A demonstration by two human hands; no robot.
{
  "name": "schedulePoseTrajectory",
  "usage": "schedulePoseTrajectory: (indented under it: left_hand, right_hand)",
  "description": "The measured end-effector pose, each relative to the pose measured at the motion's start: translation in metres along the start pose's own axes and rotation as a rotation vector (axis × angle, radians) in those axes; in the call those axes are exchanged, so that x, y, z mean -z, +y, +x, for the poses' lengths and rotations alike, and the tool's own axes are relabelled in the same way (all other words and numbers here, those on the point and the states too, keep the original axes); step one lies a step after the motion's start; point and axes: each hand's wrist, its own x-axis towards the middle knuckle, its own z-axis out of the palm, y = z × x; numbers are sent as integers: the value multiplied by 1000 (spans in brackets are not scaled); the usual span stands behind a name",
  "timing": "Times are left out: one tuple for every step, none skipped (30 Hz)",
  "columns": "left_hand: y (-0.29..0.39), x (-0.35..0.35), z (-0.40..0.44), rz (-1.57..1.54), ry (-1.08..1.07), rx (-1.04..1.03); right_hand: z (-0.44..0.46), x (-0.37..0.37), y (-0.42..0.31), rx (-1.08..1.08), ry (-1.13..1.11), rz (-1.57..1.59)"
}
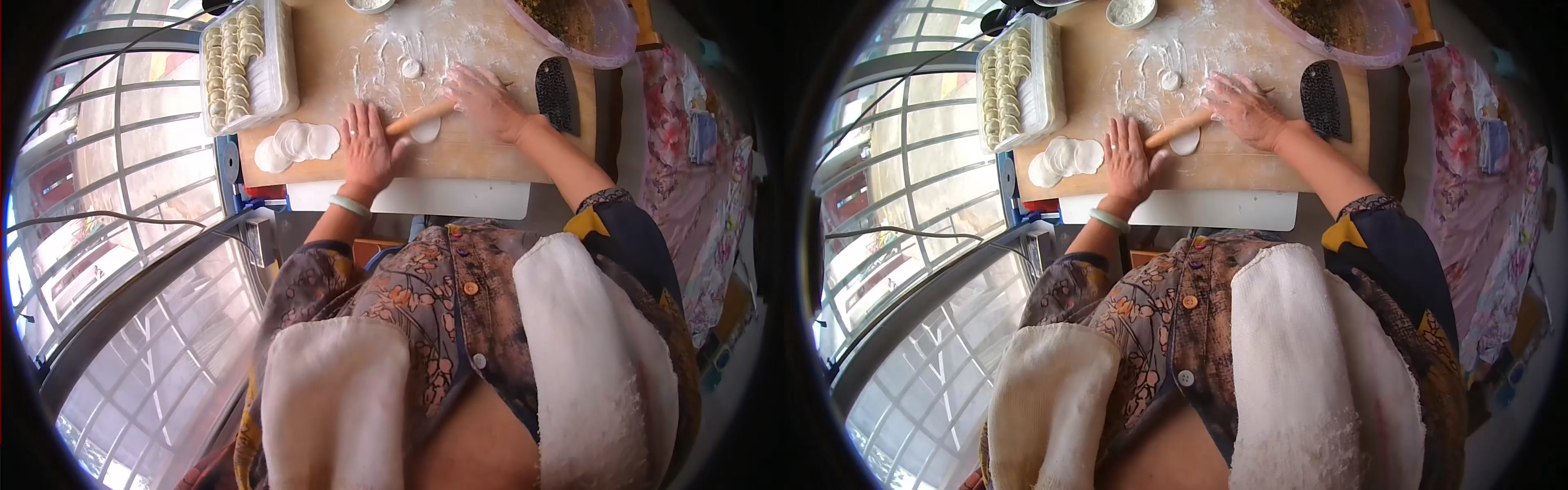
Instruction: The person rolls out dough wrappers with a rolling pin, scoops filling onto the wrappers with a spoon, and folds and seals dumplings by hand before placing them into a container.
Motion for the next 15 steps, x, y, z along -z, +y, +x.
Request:
schedulePoseTrajectory:
  left_hand:
    - [-4,6,15,33,37,29]
    - [-4,12,21,-21,47,11]
    - [12,15,-17,-58,-65,-21]
    - [18,19,-28,-52,-78,-85]
    - [26,22,-38,-43,-88,-153]
    - [33,26,-50,-72,-125,-176]
    - [32,23,-51,-46,-107,-159]
    - [30,18,-50,-22,-89,-138]
    - [25,13,-41,8,-60,-119]
    - [15,11,-23,15,-26,-59]
    - [7,12,-4,-14,14,-13]
    - [2,13,2,-17,6,-10]
    - [2,13,6,-24,3,-5]
    - [6,15,-5,-20,-14,-70]
    - [13,19,-22,-12,-30,-139]
  right_hand:
    - [4,1,5,-20,4,-20]
    - [4,1,7,-37,0,-38]
    - [-29,3,-12,-54,-52,43]
    - [-39,2,-8,-41,-17,63]
    - [-43,3,-6,-29,22,79]
    - [-40,9,-15,-53,10,36]
    - [-36,11,-21,-24,-2,25]
    - [-29,11,-27,8,-17,16]
    - [-20,11,-27,45,-22,-1]
    - [-11,7,-21,26,-22,4]
    - [-8,5,-16,-1,-18,8]
    - [-9,4,-10,-31,-16,12]
    - [-12,5,-4,-57,-14,11]
    - [-25,4,-3,-91,-1,59]
    - [-32,7,-9,-90,-5,43]
